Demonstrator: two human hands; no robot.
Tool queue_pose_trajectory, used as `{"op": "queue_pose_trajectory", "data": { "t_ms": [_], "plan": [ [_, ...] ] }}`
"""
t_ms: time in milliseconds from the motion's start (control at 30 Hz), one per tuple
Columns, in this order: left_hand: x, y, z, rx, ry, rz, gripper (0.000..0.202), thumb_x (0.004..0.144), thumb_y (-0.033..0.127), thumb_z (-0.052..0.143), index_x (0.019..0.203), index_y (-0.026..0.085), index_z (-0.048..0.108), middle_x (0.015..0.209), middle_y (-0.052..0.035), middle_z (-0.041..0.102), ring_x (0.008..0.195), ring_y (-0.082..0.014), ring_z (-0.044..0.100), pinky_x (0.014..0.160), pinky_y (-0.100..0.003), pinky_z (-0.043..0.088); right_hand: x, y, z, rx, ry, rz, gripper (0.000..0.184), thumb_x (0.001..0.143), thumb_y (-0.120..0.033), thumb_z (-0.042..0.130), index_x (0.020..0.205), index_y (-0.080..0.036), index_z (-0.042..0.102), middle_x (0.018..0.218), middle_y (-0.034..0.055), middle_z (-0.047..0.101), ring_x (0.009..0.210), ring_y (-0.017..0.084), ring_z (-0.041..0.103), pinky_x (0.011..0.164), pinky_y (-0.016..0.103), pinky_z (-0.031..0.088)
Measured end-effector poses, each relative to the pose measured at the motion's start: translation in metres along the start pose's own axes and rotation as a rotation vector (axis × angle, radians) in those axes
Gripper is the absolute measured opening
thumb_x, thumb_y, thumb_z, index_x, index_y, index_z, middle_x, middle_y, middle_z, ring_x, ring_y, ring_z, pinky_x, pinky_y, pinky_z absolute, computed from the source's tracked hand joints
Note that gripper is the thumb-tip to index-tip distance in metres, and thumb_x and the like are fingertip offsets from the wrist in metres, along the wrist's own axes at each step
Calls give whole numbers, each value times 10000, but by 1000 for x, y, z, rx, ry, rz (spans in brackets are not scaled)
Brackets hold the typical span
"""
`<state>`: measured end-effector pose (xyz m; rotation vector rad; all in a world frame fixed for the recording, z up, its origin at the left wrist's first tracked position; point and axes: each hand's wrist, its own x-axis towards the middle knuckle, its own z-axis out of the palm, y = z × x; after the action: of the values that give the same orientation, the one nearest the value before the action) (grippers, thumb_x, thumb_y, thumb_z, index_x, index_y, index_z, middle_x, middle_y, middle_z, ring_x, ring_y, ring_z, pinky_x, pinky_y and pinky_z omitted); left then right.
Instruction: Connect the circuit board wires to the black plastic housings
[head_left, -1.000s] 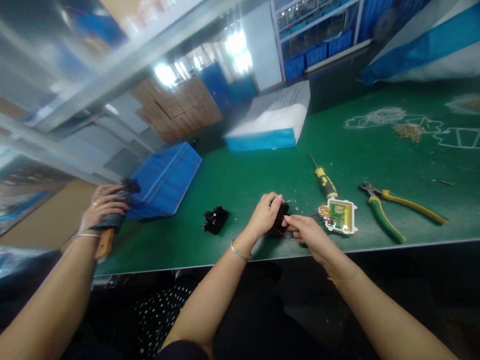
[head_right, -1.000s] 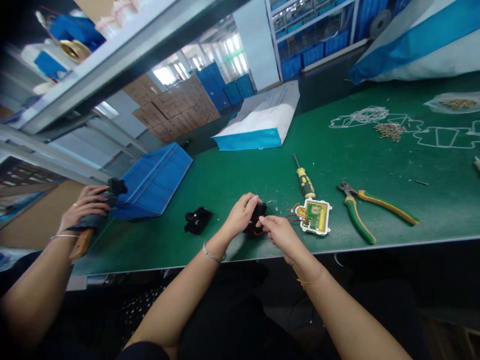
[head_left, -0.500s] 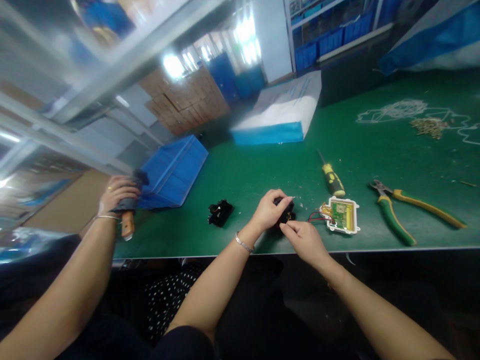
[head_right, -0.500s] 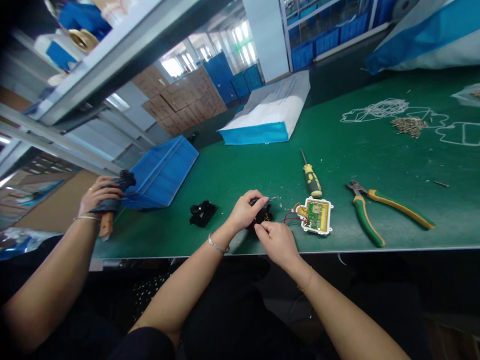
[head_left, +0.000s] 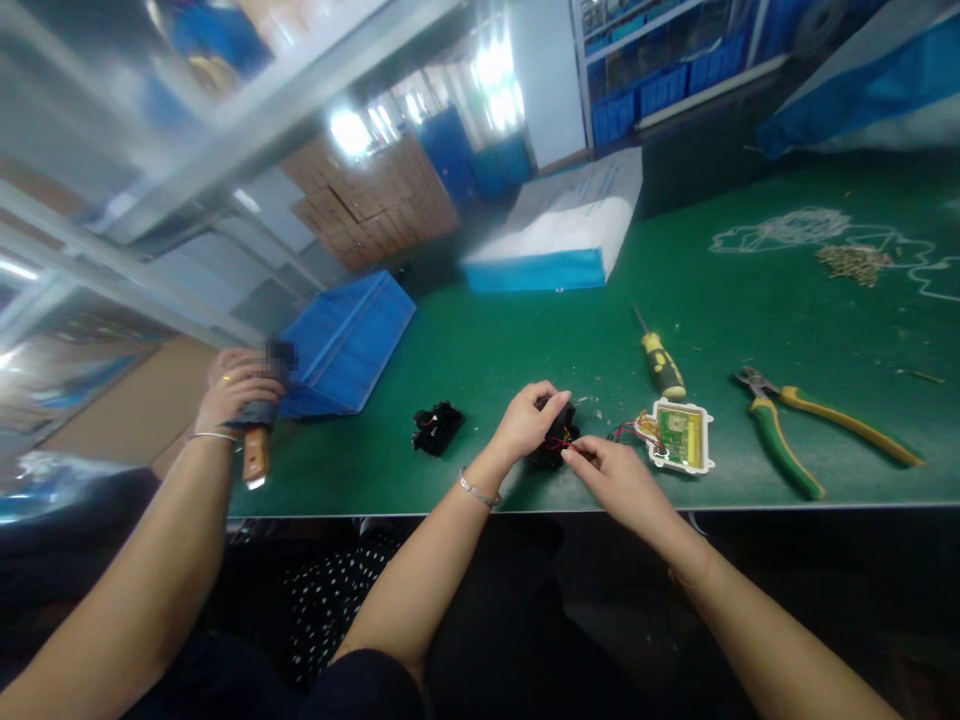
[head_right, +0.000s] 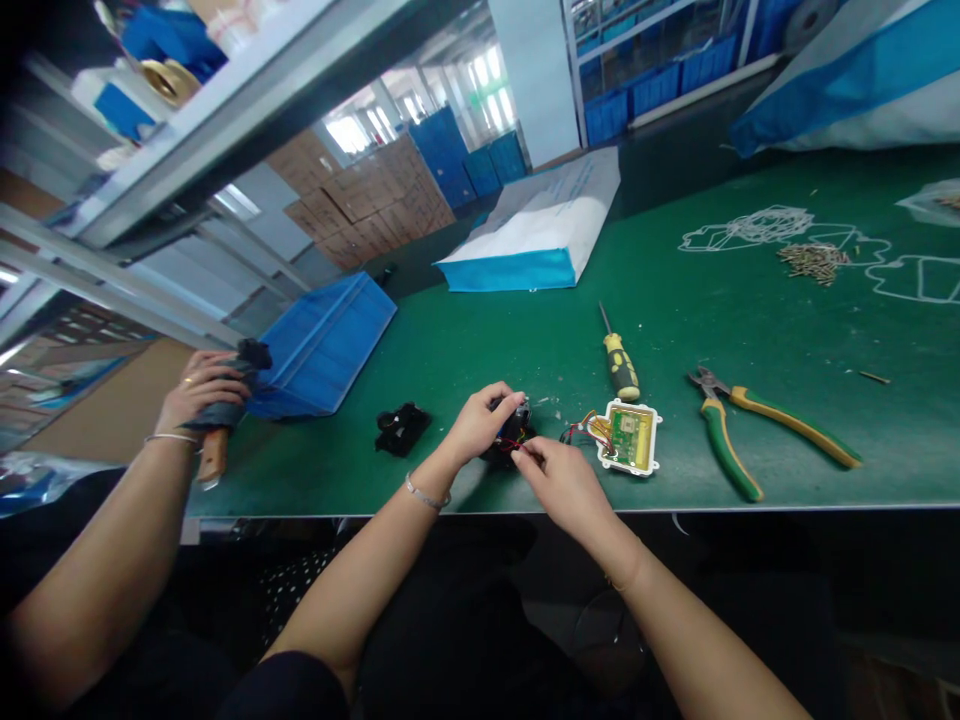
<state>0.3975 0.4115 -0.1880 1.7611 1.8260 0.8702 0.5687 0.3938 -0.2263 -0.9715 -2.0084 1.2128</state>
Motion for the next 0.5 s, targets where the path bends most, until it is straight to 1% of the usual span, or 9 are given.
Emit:
{"op": "queue_pose_trajectory", "data": {
  "t_ms": [67,133,267,400,500],
  "plan": [
    [-2,-3,-5,62,15,15,327,893,461,472,771,183,593,752,8,566,773,-139,521,720,-247,396,2,-6,-5,-158,92,-34,164,903,-347,506,951,-224,603,766,-24,629,665,132,561,606,237,350],
    [-4,-5,-9,81,13,10,355,898,489,454,776,188,597,762,3,570,797,-149,528,735,-256,402,6,-13,-8,-310,164,-90,124,908,-278,500,985,-237,587,841,-12,639,716,142,584,621,243,360],
    [-6,-6,-14,46,-19,-13,441,930,519,354,798,187,613,809,-15,606,854,-167,543,777,-274,412,18,-22,-5,-536,177,-224,201,936,-206,423,945,-254,618,923,15,604,776,152,584,627,250,374],
    [-8,-8,-18,-1,-36,-28,517,956,507,249,833,183,632,893,-32,634,915,-174,553,835,-283,420,21,-22,5,-561,218,-252,244,933,-180,395,1053,-226,604,1012,48,582,876,167,575,708,256,424],
    [-10,-11,-18,9,-18,-40,533,957,513,234,833,183,634,883,-31,635,907,-175,559,841,-287,425,19,-20,10,-564,234,-271,285,900,-188,444,1163,-172,551,1123,90,545,983,193,546,804,278,446]
  ]
}}
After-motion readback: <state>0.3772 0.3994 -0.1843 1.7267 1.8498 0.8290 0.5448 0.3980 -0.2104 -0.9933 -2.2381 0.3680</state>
